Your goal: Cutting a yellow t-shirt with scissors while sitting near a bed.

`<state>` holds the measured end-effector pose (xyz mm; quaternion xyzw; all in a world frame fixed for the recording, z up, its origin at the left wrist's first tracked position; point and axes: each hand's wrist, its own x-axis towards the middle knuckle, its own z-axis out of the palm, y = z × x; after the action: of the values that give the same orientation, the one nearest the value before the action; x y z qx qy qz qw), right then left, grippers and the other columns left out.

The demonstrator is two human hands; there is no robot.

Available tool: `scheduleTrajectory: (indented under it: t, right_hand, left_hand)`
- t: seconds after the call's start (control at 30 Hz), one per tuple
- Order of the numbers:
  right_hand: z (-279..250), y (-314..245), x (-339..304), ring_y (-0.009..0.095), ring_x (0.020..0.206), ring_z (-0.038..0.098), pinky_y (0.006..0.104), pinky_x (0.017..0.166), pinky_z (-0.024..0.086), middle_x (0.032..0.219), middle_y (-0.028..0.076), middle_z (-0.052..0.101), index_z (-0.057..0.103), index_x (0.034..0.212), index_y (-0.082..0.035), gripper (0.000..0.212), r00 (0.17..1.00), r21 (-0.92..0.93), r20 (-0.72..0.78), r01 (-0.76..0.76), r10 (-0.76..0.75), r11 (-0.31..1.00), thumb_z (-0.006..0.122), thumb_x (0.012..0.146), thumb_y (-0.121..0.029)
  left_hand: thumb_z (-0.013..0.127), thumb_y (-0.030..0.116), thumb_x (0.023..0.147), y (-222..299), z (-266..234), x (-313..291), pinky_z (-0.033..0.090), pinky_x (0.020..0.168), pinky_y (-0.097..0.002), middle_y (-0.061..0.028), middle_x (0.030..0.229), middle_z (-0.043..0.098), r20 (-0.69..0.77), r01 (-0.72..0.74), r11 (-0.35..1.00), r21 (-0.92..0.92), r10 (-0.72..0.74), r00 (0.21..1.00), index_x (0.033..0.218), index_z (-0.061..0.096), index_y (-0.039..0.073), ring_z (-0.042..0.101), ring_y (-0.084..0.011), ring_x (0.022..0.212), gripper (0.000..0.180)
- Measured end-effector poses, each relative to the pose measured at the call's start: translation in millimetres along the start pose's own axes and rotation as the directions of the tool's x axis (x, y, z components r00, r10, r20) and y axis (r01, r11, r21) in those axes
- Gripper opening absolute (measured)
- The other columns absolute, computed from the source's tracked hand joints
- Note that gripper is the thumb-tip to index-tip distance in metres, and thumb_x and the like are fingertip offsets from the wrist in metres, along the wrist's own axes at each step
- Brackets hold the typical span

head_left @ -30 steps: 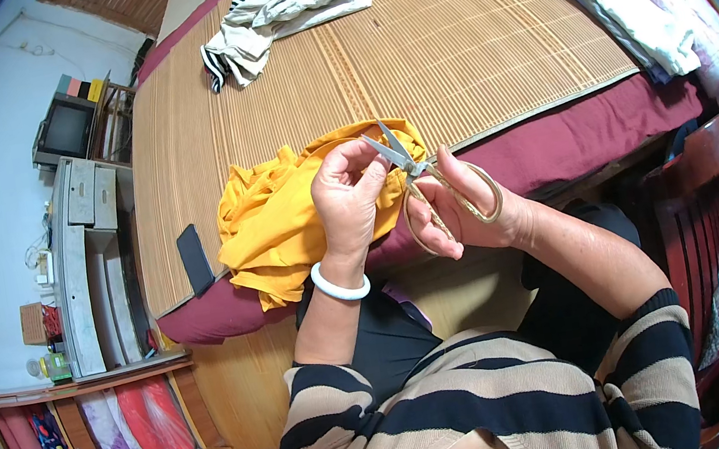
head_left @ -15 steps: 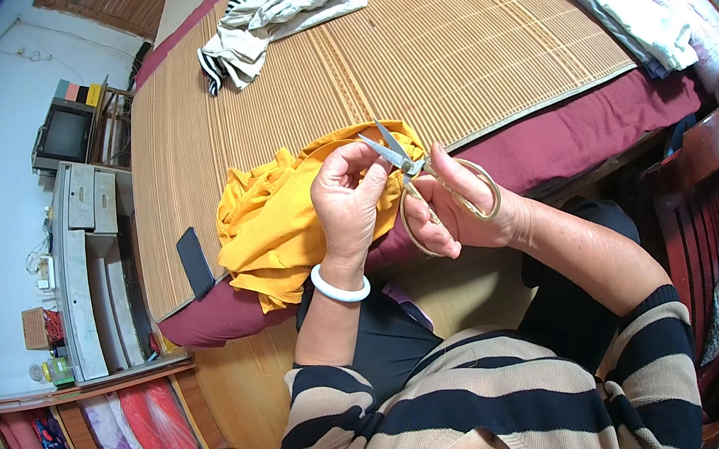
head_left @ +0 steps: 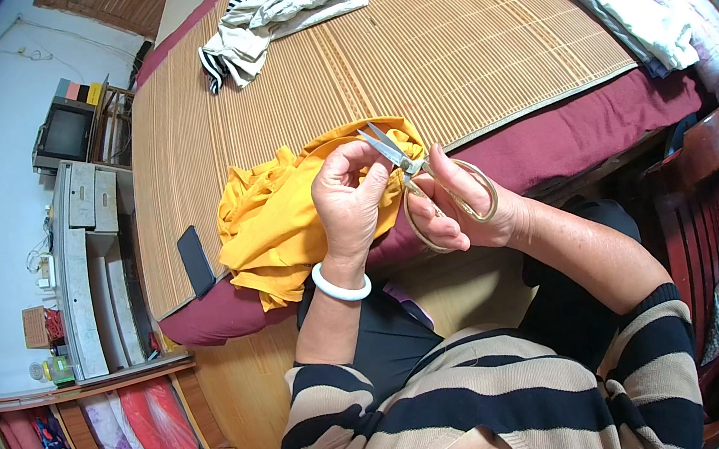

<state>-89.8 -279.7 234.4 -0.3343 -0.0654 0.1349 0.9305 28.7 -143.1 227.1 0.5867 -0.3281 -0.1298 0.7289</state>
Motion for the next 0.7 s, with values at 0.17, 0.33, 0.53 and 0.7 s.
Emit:
scheduleTrajectory:
  t: [0.17, 0.33, 0.53, 0.7]
  right_hand:
    - [0, 0, 0, 0.010, 0.042, 0.040, 0.0220, 0.044, 0.035, 0.053, -0.001, 0.041, 0.047, 0.079, -0.008, 0.064, 1.000, -0.010, 0.002, 0.016, -0.016, 1.000, 0.026, 0.096, -0.066]
    - [-1, 1, 1, 0.009, 0.041, 0.039, 0.0211, 0.043, 0.034, 0.052, -0.002, 0.041, 0.046, 0.078, -0.008, 0.062, 0.999, -0.072, 0.001, 0.050, -0.050, 0.996, 0.025, 0.098, -0.064]
    - [-3, -5, 1, 0.010, 0.041, 0.039, 0.0226, 0.044, 0.033, 0.052, -0.002, 0.041, 0.046, 0.078, -0.008, 0.063, 0.987, 0.015, -0.090, 0.132, -0.131, 0.991, 0.024, 0.097, -0.065]
    - [-24, -13, 3, 0.011, 0.049, 0.049, 0.0241, 0.048, 0.039, 0.057, 0.001, 0.049, 0.050, 0.078, -0.010, 0.055, 0.917, -0.323, -0.238, 0.235, -0.319, 0.917, 0.035, 0.098, -0.060]
  left_hand:
    - [0.065, -0.008, 0.085, 1, 2, 1, 0.054, 0.081, -0.0254, -0.0049, 0.093, 0.067, -0.026, -0.001, 1.000, -0.023, 0.001, 1.000, 0.097, 0.062, -0.002, 0.064, -0.0116, 0.086, 0.014]
    - [0.066, -0.008, 0.084, 1, 2, 1, 0.054, 0.082, -0.0247, -0.0045, 0.094, 0.066, -0.032, 0.002, 0.999, -0.047, -0.003, 0.999, 0.097, 0.062, -0.002, 0.064, -0.0111, 0.086, 0.015]
    - [0.068, -0.006, 0.084, 2, -1, 4, 0.054, 0.077, -0.0233, -0.0035, 0.092, 0.066, -0.063, 0.086, 0.993, -0.086, -0.092, 0.994, 0.098, 0.062, 0.000, 0.064, -0.0096, 0.084, 0.016]
    - [0.069, -0.001, 0.085, 1, -8, 7, 0.052, 0.072, -0.0205, -0.0021, 0.091, 0.066, -0.062, 0.230, 0.946, -0.229, -0.250, 0.966, 0.099, 0.062, 0.003, 0.064, -0.0089, 0.081, 0.016]
